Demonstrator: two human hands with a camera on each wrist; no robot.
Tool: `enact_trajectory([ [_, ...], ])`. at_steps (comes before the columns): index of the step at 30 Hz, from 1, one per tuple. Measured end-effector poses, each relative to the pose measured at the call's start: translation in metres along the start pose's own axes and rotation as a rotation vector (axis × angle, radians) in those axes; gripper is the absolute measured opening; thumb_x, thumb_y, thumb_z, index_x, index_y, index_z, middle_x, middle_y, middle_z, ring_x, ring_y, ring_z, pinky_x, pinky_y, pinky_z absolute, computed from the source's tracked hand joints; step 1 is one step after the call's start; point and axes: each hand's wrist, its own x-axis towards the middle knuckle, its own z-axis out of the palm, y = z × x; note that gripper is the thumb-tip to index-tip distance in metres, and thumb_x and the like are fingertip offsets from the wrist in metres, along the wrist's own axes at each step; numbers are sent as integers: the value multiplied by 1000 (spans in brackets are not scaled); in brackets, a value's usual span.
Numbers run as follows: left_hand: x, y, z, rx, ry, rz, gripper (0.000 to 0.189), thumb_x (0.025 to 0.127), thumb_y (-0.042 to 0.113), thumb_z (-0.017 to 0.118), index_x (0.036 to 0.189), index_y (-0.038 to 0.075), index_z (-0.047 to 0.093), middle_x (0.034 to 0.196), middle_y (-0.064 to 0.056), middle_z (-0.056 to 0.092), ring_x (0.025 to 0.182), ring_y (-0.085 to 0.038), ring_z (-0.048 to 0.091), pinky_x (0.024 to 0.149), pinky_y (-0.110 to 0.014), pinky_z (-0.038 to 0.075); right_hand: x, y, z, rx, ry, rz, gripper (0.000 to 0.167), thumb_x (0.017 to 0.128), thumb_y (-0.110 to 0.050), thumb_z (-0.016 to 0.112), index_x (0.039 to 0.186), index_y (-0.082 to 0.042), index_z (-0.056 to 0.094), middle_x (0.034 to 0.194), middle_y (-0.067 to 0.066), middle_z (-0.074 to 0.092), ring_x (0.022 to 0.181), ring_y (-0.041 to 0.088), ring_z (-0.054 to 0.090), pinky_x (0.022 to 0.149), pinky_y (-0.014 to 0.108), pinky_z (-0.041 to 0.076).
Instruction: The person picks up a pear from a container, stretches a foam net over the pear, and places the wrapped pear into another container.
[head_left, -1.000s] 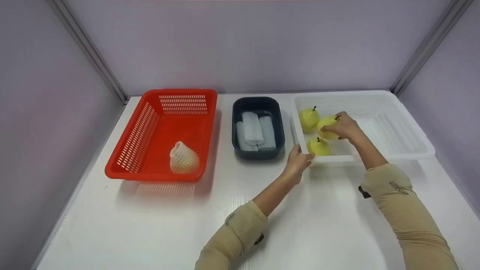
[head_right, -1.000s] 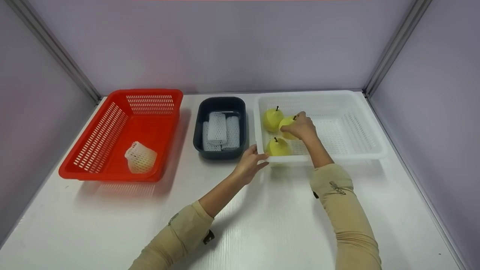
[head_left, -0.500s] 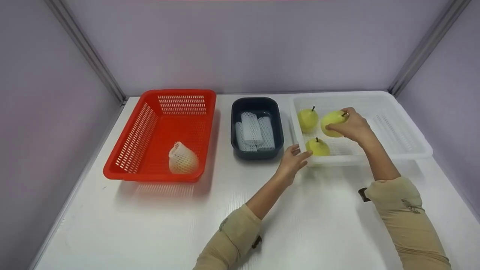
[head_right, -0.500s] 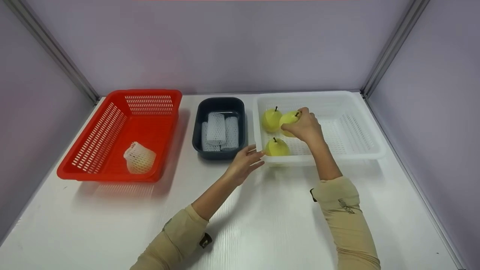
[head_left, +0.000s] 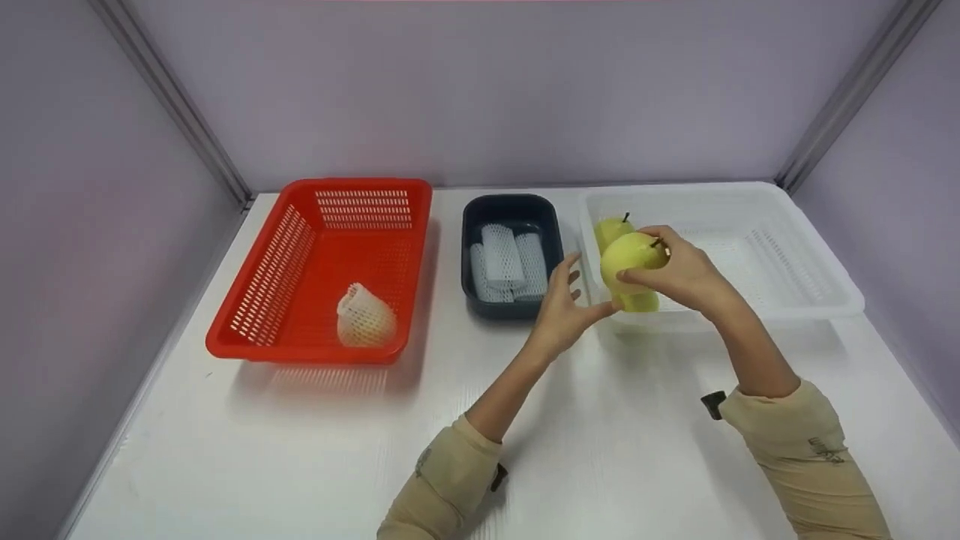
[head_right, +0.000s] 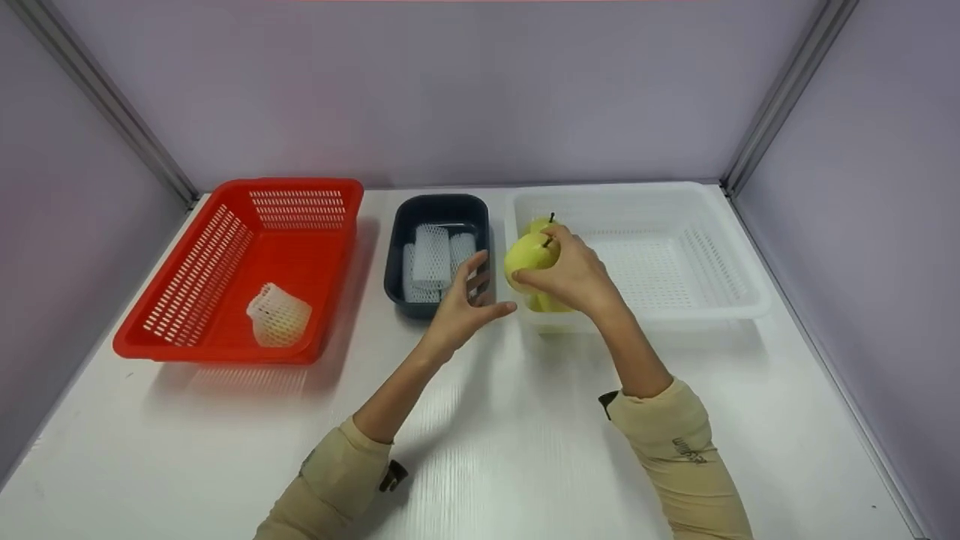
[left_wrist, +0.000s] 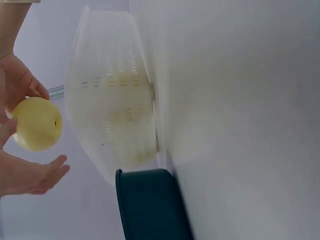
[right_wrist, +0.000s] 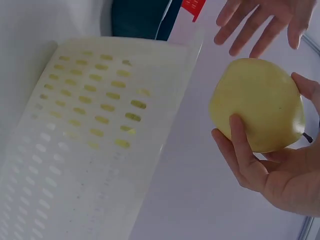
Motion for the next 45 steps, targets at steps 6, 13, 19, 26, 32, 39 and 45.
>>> enact_trajectory([
  [6, -6, 1, -11, 63, -113, 94, 78, 76, 10, 75, 139, 4, 30, 139, -7, 35, 123, -23, 40, 96, -24, 35, -7, -11, 13, 3, -55, -40, 83, 77, -42, 71, 138, -5, 30, 126, 22, 43, 111, 35, 43, 86, 49, 41],
  [13, -14, 3, -23, 130, -121, 153, 74, 77, 13, 75, 137, 4, 33, 133, -8, 41, 118, -16, 44, 92, -18, 36, -9, -14, 30, 2, -95, -74, 85, 76, -44, 72, 139, -5, 30, 128, 21, 43, 112, 35, 44, 85, 47, 42],
  [19, -18, 4, -34, 278, -156, 141, 76, 78, 19, 75, 139, 4, 33, 131, -8, 44, 111, -14, 47, 89, -19, 39, -13, -13, 42, 4, -105, -89, 83, 77, -46, 70, 139, -9, 31, 130, 20, 42, 114, 35, 42, 85, 48, 41],
  [26, -21, 5, -50, 298, -157, 109, 76, 75, 23, 77, 138, 6, 36, 125, -6, 48, 102, -14, 52, 81, -22, 45, -11, -8, 57, 49, -109, -167, 79, 79, -45, 68, 139, -11, 29, 129, 17, 41, 112, 35, 41, 80, 44, 46],
  [32, -23, 1, -65, 273, -208, 57, 77, 74, 25, 78, 137, 8, 37, 126, -5, 48, 102, -15, 54, 76, -25, 48, -8, -1, 64, 119, -162, -233, 76, 79, -35, 72, 138, -8, 32, 132, 15, 38, 114, 34, 42, 85, 44, 44],
  [39, -26, -3, -78, 379, -266, 51, 75, 72, 23, 79, 134, 7, 40, 122, -5, 51, 101, -17, 52, 81, -31, 45, -8, 4, 77, 180, -233, -262, 76, 77, -24, 75, 137, -7, 32, 133, 14, 37, 115, 35, 41, 86, 43, 44],
  [45, -30, -8, -86, 492, -305, 37, 72, 71, 18, 79, 131, 7, 41, 115, -8, 54, 96, -19, 53, 78, -32, 45, -6, 8, 93, 184, -265, -307, 73, 78, -18, 74, 136, -4, 32, 132, 16, 38, 114, 36, 43, 83, 38, 47],
])
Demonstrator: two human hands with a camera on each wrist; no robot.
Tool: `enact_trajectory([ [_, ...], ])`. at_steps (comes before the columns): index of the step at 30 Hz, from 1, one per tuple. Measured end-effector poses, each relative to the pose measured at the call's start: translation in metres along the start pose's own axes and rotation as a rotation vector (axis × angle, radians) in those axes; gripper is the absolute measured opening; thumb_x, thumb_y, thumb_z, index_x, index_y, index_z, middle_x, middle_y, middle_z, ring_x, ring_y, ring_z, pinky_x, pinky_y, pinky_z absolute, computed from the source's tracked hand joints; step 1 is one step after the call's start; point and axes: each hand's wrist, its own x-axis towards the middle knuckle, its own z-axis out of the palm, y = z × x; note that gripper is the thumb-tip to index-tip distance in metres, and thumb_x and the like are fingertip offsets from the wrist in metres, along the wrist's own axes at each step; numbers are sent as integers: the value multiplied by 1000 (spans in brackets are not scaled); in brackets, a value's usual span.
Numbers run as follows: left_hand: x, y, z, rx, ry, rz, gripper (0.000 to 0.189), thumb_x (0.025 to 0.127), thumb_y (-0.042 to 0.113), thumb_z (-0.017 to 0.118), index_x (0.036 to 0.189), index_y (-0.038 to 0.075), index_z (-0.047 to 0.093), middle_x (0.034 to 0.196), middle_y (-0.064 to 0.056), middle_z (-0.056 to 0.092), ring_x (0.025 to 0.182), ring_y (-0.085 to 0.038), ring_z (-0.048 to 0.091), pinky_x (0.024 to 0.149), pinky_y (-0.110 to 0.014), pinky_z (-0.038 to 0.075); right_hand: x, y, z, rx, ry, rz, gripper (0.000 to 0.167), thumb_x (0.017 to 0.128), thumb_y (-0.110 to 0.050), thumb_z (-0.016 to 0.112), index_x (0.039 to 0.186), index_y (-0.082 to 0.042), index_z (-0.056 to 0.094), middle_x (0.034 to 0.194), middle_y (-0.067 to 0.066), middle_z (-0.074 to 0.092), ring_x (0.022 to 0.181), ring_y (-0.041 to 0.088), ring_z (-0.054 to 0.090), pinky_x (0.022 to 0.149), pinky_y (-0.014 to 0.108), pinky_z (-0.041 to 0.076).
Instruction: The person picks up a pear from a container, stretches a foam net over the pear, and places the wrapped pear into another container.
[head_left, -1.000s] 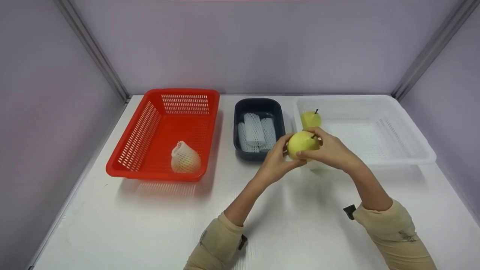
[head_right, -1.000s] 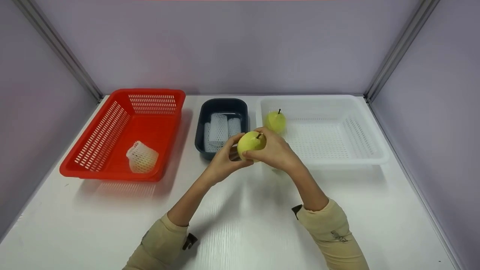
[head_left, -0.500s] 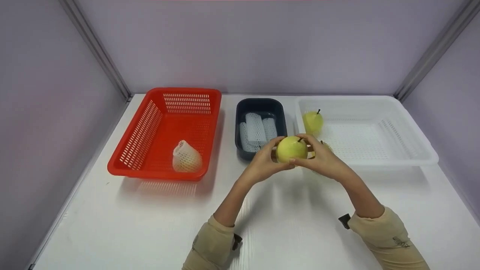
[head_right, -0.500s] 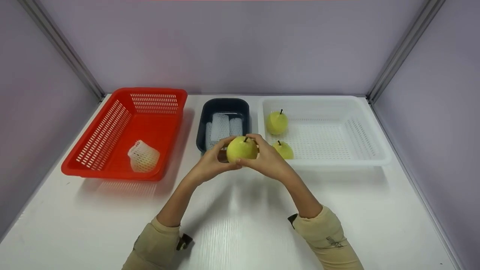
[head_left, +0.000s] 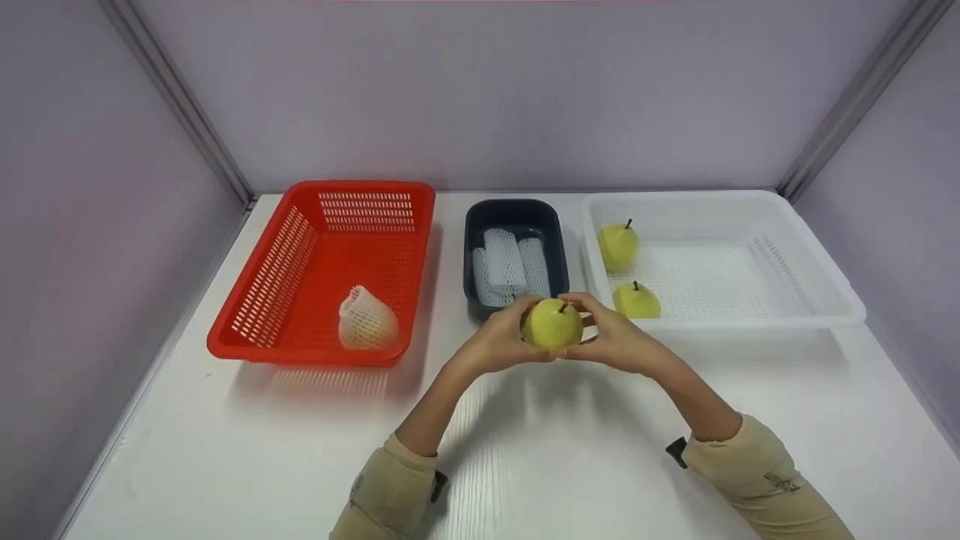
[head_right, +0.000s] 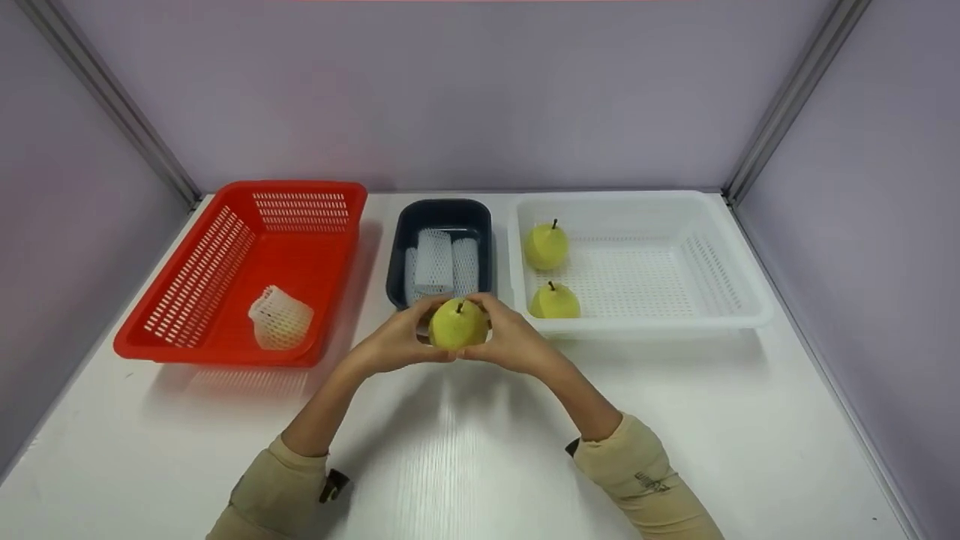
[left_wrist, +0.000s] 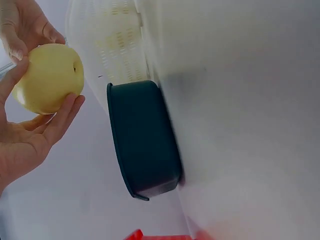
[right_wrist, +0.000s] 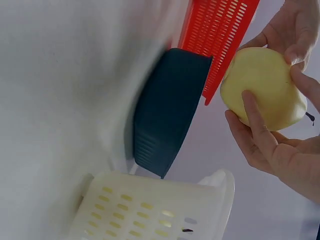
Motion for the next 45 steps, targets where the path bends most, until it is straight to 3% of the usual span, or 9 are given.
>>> enact_trajectory([
  [8, -3, -12, -1, 34, -81, -33, 71, 70, 17, 79, 128, 2, 42, 104, -8, 55, 89, -19, 52, 74, -33, 45, 7, 9, 19, -37, -16, -20, 69, 77, -14, 75, 133, -2, 36, 129, 18, 43, 110, 37, 46, 79, 38, 49],
  [18, -6, -21, 0, 130, -132, -44, 64, 68, 14, 79, 119, -3, 43, 98, -9, 55, 86, -21, 53, 76, -33, 45, 14, 17, 34, -77, -45, -11, 71, 76, -15, 75, 132, 2, 36, 126, 20, 46, 110, 38, 47, 85, 50, 43],
  [26, -8, -25, 0, 150, -153, 22, 61, 69, 11, 78, 115, -6, 42, 92, -9, 54, 80, -20, 52, 71, -32, 45, 16, 20, 39, -102, -61, 4, 71, 76, -20, 76, 132, -1, 38, 124, 18, 48, 110, 36, 47, 85, 49, 43],
  [36, -8, -28, 2, 206, -172, 60, 62, 70, 10, 75, 115, -12, 39, 93, -14, 56, 82, -26, 56, 76, -36, 47, 18, 23, 42, -115, -72, -2, 69, 75, -16, 75, 131, 0, 38, 124, 19, 49, 109, 36, 49, 87, 46, 43],
  [45, -4, -30, 5, 264, -218, 83, 62, 77, 13, 69, 119, -19, 35, 95, -21, 59, 86, -32, 58, 81, -39, 46, 18, 25, 42, -121, -82, 17, 70, 75, -17, 75, 132, -1, 37, 125, 21, 48, 112, 37, 47, 89, 47, 41],
])
